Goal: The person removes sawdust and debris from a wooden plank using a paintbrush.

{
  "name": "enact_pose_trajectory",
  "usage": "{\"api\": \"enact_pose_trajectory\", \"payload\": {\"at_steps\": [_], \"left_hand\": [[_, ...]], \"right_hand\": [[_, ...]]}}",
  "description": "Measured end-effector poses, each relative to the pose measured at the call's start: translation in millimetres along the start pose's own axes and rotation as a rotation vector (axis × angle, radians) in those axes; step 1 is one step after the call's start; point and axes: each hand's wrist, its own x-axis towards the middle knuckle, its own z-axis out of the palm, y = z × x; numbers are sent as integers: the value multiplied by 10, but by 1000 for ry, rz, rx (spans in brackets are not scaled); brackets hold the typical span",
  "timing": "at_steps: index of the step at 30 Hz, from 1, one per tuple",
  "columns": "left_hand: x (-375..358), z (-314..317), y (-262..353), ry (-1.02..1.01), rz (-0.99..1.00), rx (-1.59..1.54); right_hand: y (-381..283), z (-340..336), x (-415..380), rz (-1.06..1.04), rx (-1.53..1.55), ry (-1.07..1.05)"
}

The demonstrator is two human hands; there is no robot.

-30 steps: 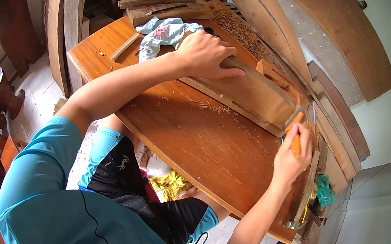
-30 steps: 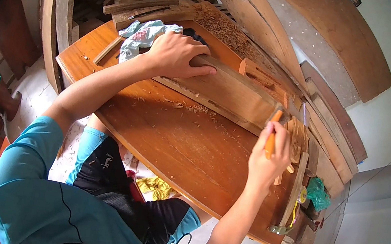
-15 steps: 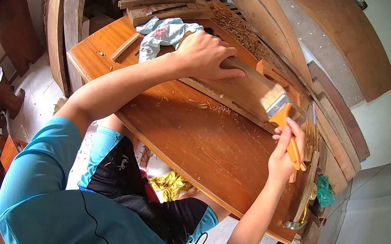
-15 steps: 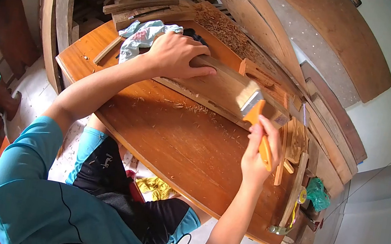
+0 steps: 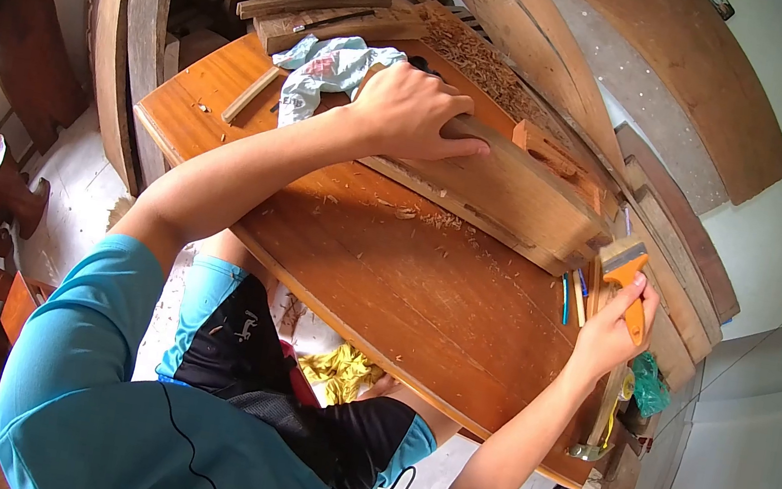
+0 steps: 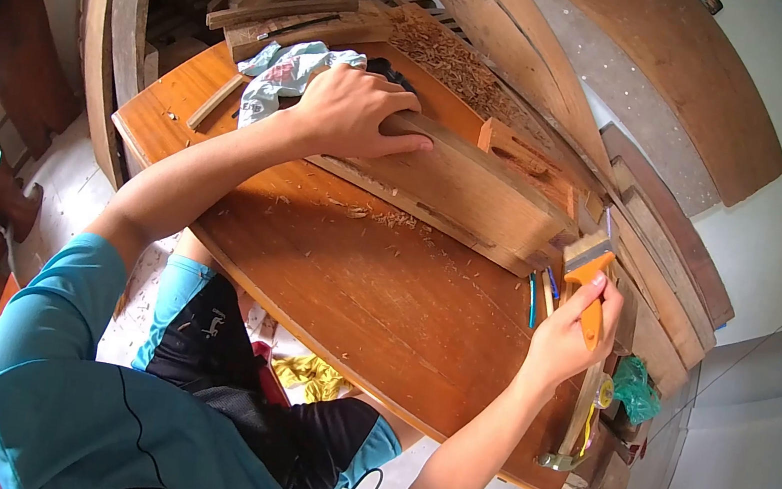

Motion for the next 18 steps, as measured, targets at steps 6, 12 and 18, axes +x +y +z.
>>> {"api": "enact_pose_trajectory", "payload": {"at_steps": [6, 12, 18], "left_hand": [[-7, -11, 6, 5, 4, 11], [-10, -9, 15, 26, 3, 8], [-5, 7, 8, 28, 6, 5]], "right_hand": [[-204, 116, -71, -144, -23, -58], [-478, 265, -195, -285, 161, -225], [-626, 315, -288, -293, 446, -369]]}}
